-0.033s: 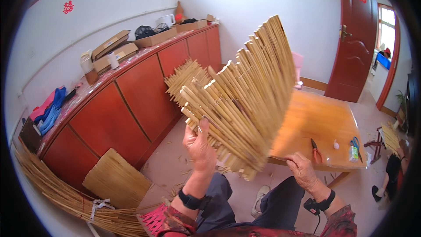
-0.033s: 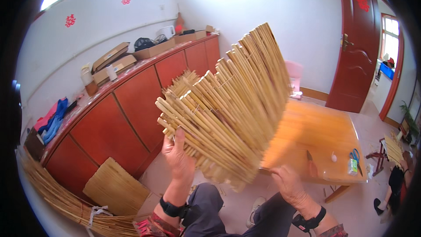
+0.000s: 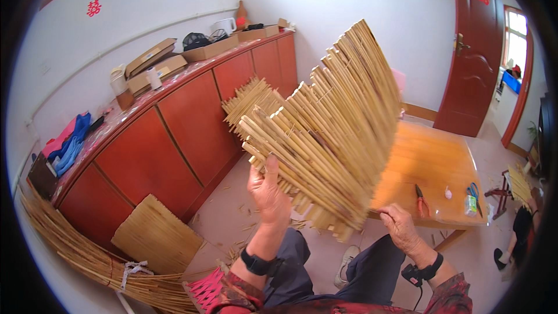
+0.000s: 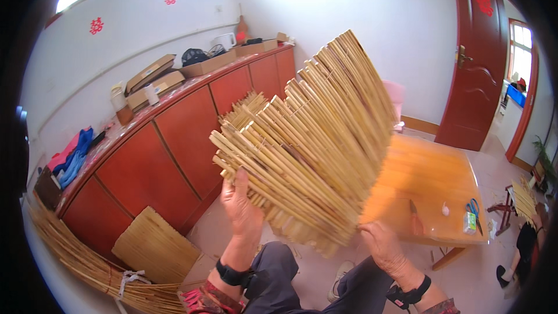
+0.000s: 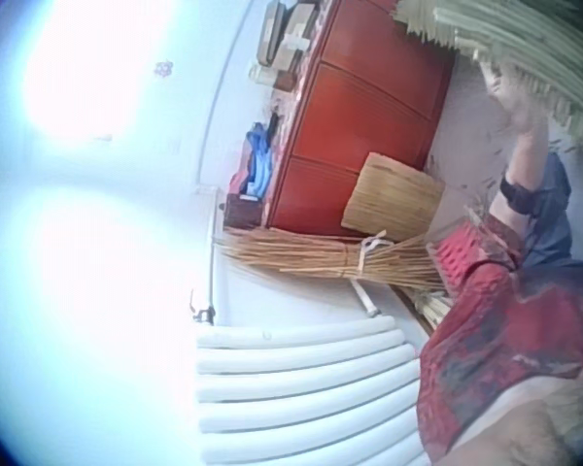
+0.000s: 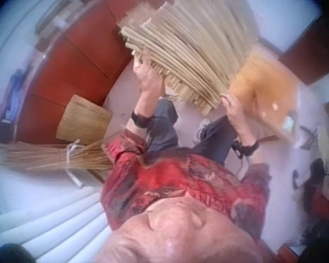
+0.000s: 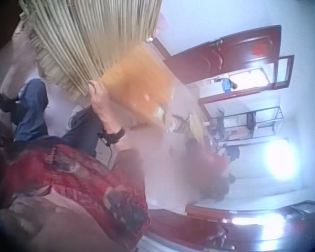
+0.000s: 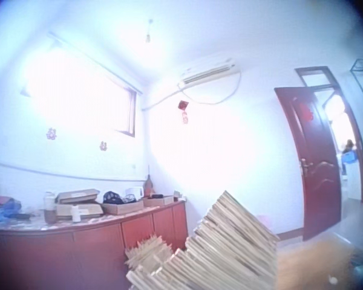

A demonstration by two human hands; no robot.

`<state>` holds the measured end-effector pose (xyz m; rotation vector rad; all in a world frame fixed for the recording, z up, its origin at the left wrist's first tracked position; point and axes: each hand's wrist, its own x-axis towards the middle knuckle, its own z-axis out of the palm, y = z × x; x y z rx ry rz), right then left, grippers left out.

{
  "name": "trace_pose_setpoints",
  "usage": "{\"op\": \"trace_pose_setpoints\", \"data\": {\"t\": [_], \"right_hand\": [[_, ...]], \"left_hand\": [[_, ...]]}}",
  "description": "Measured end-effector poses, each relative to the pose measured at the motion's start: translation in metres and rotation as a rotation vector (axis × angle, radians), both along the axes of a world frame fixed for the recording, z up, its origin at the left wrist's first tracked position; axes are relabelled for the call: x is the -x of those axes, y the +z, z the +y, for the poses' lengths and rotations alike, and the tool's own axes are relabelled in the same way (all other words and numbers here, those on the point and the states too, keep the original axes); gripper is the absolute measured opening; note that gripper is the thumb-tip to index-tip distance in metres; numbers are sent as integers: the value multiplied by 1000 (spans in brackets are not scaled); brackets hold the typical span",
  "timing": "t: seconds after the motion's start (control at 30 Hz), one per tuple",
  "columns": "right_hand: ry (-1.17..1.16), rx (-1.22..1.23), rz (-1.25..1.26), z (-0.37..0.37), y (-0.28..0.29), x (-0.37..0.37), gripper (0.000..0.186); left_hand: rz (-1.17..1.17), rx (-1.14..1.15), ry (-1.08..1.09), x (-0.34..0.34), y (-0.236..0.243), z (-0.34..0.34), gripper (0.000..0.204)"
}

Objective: The person weaves together lengths of straw using white thread and trims the edges with shears.

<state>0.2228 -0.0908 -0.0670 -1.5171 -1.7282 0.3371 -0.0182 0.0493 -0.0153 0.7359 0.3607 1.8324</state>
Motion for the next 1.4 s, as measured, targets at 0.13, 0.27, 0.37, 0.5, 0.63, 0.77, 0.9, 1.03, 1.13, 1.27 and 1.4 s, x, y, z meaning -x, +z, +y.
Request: {"op": "trace_pose_setpoints", "data": {"t": [0.13, 0.27, 0.37, 0.5, 0.63, 0.77, 0.9, 1.03, 1.13, 1.27, 1.4], "right_hand": [[-9, 38, 11, 4, -30, 3, 22], [15, 64, -330, 0, -43, -1, 40], [56, 91, -427, -3, -52, 1, 46], [55, 88, -516, -2, -69, -7, 51], [79, 113, -557, 0, -75, -6, 44], [66, 207, -476, -3, -67, -18, 33], [-77, 212, -171, -9, -46, -37, 16], [-369, 78, -230, -5, -60, -105, 12], [-627, 55, -251, -9, -92, -160, 13], [-797, 143, -577, -7, -122, -194, 17], [-779, 149, -723, 13, -130, -202, 14]], "left_hand": [[-116, 207, -18, -14, -31, 7, 28], [-134, 305, -3, -26, -69, 8, 29], [-171, 417, 58, -34, -103, 11, 27], [-159, 520, 13, -28, -153, 4, 27], [-9, 631, -203, -11, -185, -12, 28], [93, 672, -729, 20, -190, -27, 23], [212, 634, -795, 49, -198, -36, 23], [808, 676, -596, 75, -182, -44, 27], [1207, 425, -417, 67, -178, -66, 17], [1572, -83, -232, 50, -173, -84, 12], [1605, -301, -191, 41, -172, -88, 12]]}}
